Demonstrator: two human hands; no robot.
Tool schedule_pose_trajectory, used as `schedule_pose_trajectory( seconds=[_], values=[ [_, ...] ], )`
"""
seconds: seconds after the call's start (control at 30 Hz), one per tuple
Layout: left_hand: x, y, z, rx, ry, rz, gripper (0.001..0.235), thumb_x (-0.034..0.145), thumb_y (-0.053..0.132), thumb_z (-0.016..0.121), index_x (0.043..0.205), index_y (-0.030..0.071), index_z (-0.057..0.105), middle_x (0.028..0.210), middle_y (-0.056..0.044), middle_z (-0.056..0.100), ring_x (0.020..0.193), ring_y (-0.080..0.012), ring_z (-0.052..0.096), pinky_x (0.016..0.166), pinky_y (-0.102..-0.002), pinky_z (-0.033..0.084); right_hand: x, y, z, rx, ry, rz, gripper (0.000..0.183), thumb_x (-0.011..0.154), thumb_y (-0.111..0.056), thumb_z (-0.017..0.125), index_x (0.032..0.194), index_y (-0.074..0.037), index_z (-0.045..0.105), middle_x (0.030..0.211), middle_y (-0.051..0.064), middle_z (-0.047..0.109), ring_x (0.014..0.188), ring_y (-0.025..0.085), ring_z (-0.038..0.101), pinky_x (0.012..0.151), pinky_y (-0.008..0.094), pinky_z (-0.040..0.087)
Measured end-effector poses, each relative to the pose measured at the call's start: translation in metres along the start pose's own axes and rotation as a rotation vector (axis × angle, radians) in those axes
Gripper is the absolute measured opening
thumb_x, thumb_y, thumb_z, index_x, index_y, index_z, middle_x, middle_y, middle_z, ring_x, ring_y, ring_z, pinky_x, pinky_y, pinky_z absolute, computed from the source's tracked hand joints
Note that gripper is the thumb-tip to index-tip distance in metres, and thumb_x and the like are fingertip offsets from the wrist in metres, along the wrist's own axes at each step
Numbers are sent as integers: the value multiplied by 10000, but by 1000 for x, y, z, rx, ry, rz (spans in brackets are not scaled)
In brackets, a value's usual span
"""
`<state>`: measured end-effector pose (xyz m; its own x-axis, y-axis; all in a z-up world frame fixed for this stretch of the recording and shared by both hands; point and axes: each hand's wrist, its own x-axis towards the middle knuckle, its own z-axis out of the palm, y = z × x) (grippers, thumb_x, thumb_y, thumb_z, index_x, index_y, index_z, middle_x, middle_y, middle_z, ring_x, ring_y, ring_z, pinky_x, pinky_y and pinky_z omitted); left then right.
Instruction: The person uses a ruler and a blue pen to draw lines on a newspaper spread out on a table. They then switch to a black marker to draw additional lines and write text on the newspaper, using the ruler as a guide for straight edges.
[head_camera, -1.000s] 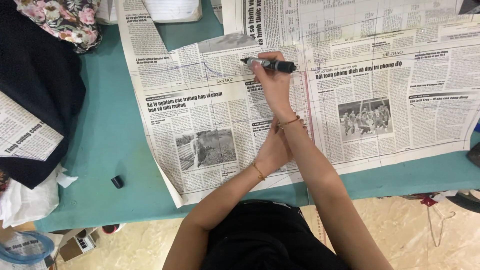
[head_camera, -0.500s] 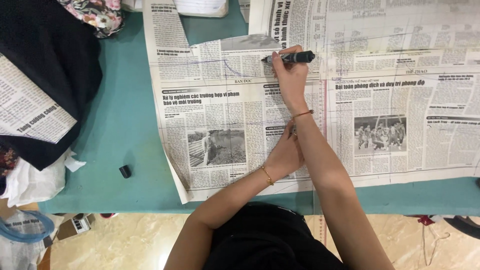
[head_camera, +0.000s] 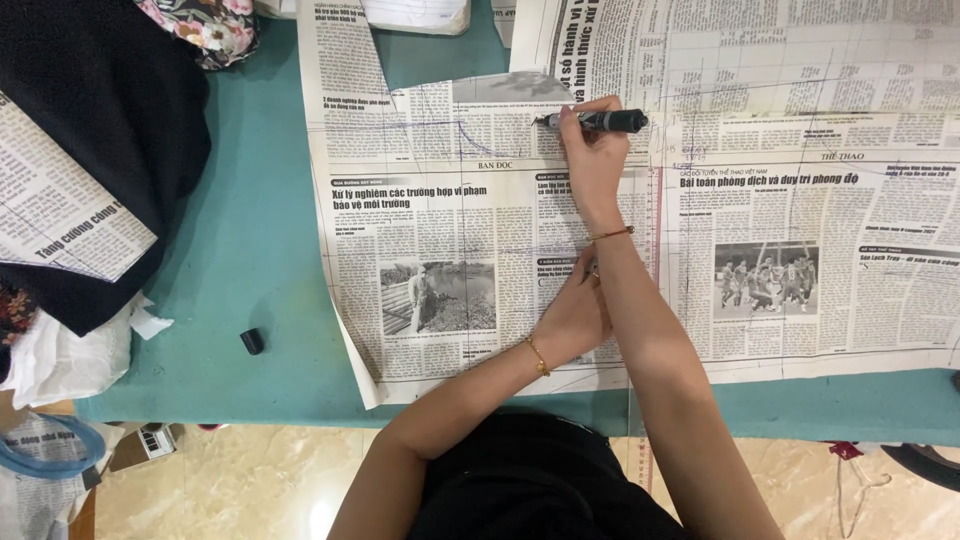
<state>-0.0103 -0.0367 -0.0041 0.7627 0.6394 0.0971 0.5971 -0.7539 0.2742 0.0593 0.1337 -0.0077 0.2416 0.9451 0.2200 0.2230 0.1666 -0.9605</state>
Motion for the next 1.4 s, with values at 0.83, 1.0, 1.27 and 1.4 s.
schedule_pose_trajectory(
  seconds=[0.83,1.0,1.27,1.4],
  values=[
    [1,0,-1,-78,-119,-8,456,1011,294,439,1387,58,542,1454,-111,551,1440,-285,406,1278,-592,158,-1,3,5,-10,-44,-60,183,1035,-45,740,1008,-28,559,830,4,593,711,50,524,613,218,437],
    [-3,0,1,252,68,-5,453,1006,293,437,1384,63,531,1469,-108,545,1433,-289,405,1254,-559,177,-1,-4,4,84,-39,28,174,1023,-59,707,1006,-37,535,801,-7,606,690,42,538,596,217,434],
    [-2,-1,-5,-52,-22,14,522,998,305,456,1444,35,484,1481,-138,532,1448,-312,399,1247,-594,173,-3,-7,3,25,17,-5,170,1045,-60,698,1011,-34,534,814,-5,594,710,41,506,625,221,426],
    [-3,-1,-6,-67,-38,9,517,1007,302,457,1455,45,486,1488,-122,533,1461,-306,398,1266,-593,165,-4,1,0,39,-2,2,170,1052,-61,689,1011,-34,527,813,3,591,710,47,512,622,221,424]
  ],
)
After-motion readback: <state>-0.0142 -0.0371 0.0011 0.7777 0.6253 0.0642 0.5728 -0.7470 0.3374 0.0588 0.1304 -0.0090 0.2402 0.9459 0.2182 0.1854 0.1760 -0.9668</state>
